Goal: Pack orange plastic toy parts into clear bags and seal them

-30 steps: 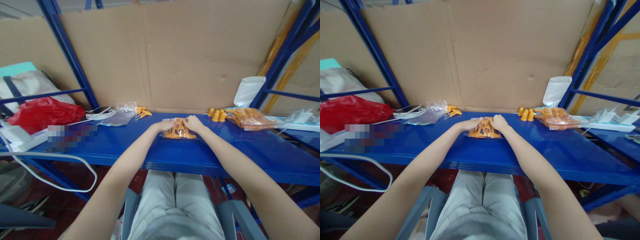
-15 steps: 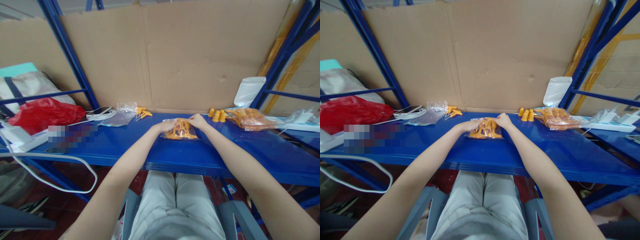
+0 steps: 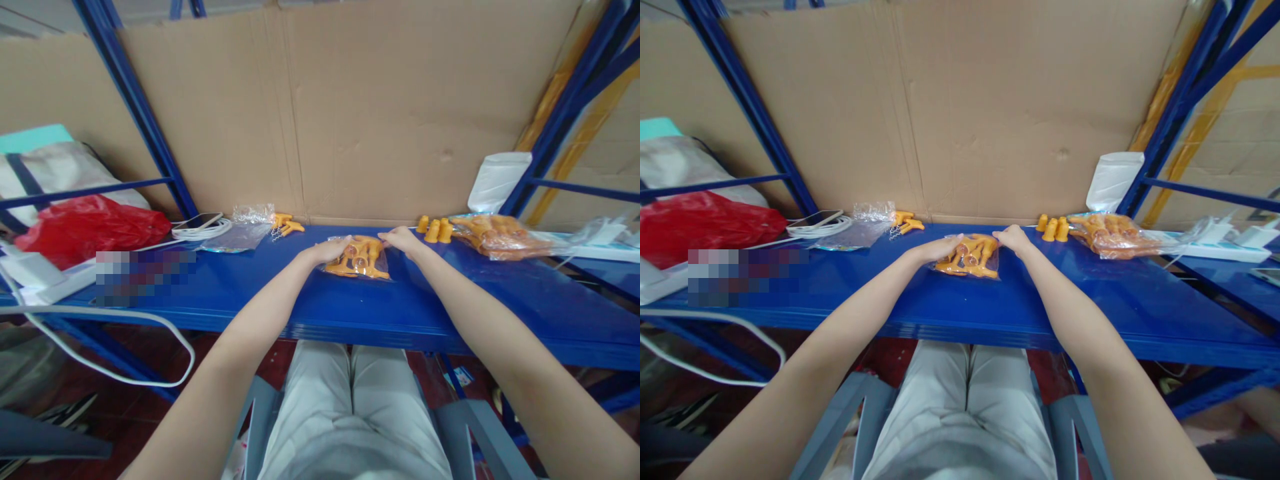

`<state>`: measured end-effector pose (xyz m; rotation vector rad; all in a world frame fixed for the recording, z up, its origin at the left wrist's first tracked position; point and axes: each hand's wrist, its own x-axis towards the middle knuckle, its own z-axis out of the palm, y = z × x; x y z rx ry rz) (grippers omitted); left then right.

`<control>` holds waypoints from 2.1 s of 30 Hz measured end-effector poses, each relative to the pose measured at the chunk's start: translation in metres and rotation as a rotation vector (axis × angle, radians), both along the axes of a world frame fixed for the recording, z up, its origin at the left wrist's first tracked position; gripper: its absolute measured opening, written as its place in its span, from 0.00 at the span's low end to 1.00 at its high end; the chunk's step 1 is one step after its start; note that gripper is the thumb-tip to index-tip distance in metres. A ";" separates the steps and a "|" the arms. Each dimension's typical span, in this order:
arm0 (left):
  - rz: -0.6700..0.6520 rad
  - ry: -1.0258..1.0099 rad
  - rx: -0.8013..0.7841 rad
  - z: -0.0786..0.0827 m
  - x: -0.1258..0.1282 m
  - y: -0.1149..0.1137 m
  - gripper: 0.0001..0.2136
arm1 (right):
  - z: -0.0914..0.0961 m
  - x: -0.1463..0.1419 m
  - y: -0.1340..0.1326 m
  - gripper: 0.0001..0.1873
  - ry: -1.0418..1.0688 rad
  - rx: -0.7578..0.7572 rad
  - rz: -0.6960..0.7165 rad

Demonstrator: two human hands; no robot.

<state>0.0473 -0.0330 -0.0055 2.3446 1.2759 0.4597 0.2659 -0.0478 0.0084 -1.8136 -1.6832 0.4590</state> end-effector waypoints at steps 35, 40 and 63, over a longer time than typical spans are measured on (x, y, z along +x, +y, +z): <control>-0.106 -0.145 -0.100 0.003 0.011 -0.009 0.22 | -0.002 0.002 -0.006 0.11 0.110 -0.105 0.138; -0.083 -0.205 -0.166 0.005 0.011 -0.015 0.23 | 0.001 -0.001 -0.012 0.13 0.068 -0.117 0.119; 0.083 0.125 0.152 0.022 0.011 -0.027 0.26 | 0.007 0.003 -0.013 0.13 -0.059 -0.109 0.240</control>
